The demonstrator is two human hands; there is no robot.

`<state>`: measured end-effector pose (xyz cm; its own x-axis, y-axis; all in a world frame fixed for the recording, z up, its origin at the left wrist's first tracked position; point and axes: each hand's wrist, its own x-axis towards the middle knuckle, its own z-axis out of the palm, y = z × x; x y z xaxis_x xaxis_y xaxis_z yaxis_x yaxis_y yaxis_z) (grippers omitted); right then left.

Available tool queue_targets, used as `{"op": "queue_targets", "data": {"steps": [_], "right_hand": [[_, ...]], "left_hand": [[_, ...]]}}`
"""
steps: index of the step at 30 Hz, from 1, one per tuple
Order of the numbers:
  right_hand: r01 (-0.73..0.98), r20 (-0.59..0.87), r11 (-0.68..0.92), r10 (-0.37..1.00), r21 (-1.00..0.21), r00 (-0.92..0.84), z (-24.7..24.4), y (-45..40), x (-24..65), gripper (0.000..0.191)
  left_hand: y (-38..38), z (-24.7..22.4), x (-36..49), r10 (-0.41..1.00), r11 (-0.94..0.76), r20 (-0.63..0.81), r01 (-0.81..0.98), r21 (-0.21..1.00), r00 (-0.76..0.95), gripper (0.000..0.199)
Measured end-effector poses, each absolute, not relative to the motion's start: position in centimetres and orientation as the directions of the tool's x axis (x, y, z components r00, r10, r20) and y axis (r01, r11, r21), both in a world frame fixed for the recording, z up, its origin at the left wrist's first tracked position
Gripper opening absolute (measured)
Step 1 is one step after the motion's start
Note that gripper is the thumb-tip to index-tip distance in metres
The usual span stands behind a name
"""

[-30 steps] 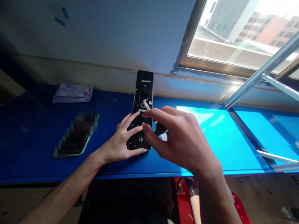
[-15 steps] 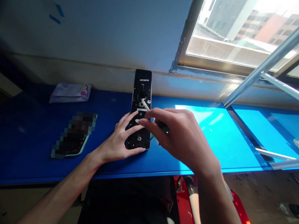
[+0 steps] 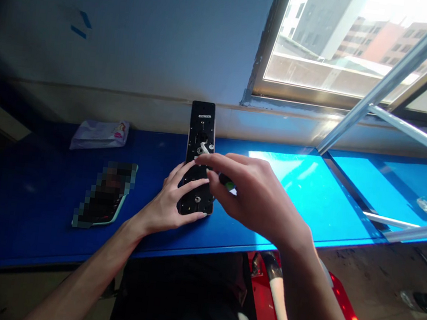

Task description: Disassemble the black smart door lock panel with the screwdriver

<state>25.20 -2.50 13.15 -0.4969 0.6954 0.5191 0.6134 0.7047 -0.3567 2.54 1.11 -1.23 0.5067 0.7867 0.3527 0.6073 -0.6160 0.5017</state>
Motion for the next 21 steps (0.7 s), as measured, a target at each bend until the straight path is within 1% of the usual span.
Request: {"op": "queue_targets", "data": {"steps": [2, 3, 4, 7, 10, 11, 14, 15, 16, 19, 21], "right_hand": [[0.603, 0.539, 0.715, 0.683, -0.354, -0.494, 13.09, -2.48, 25.1, 0.036], [0.609, 0.542, 0.712, 0.684, -0.35, -0.488, 13.05, -2.47, 25.06, 0.038], [0.621, 0.541, 0.704, 0.69, -0.345, -0.481, 13.01, -2.46, 25.02, 0.037], [0.668, 0.527, 0.663, 0.721, -0.337, -0.45, 12.97, -2.37, 25.04, 0.024], [0.641, 0.53, 0.683, 0.708, -0.349, -0.466, 13.11, -2.29, 25.2, 0.023], [0.626, 0.534, 0.697, 0.697, -0.349, -0.478, 13.17, -2.31, 25.26, 0.024], [0.59, 0.532, 0.723, 0.678, -0.36, -0.507, 13.26, -2.44, 25.37, 0.043], [0.59, 0.528, 0.72, 0.683, -0.367, -0.505, 13.23, -2.47, 25.4, 0.045], [0.598, 0.521, 0.709, 0.693, -0.373, -0.498, 13.18, -2.49, 25.43, 0.041], [0.658, 0.514, 0.667, 0.723, -0.349, -0.461, 12.99, -2.38, 25.53, 0.017], [0.66, 0.513, 0.671, 0.719, -0.339, -0.468, 12.96, -2.26, 25.56, 0.014]], "left_hand": [[1.08, -1.14, 2.55, 0.788, -0.614, 0.348, 0.608, 0.503, 0.509, 0.074], [1.05, -1.12, 2.54, 0.788, -0.614, 0.345, 0.608, 0.503, 0.51, 0.074], [1.03, -1.11, 2.53, 0.788, -0.614, 0.343, 0.609, 0.503, 0.511, 0.074], [1.01, -1.21, 2.48, 0.789, -0.613, 0.342, 0.611, 0.501, 0.51, 0.073], [1.08, -1.36, 2.47, 0.787, -0.616, 0.347, 0.612, 0.497, 0.51, 0.073], [1.12, -1.39, 2.47, 0.785, -0.618, 0.349, 0.61, 0.496, 0.511, 0.074], [1.18, -1.42, 2.5, 0.78, -0.625, 0.356, 0.606, 0.492, 0.515, 0.074], [1.18, -1.42, 2.5, 0.779, -0.625, 0.357, 0.605, 0.493, 0.515, 0.074], [1.18, -1.41, 2.51, 0.78, -0.624, 0.357, 0.605, 0.494, 0.514, 0.074], [1.14, -1.36, 2.5, 0.788, -0.614, 0.344, 0.608, 0.504, 0.51, 0.073], [1.11, -1.31, 2.49, 0.792, -0.607, 0.334, 0.609, 0.511, 0.51, 0.074]]}}
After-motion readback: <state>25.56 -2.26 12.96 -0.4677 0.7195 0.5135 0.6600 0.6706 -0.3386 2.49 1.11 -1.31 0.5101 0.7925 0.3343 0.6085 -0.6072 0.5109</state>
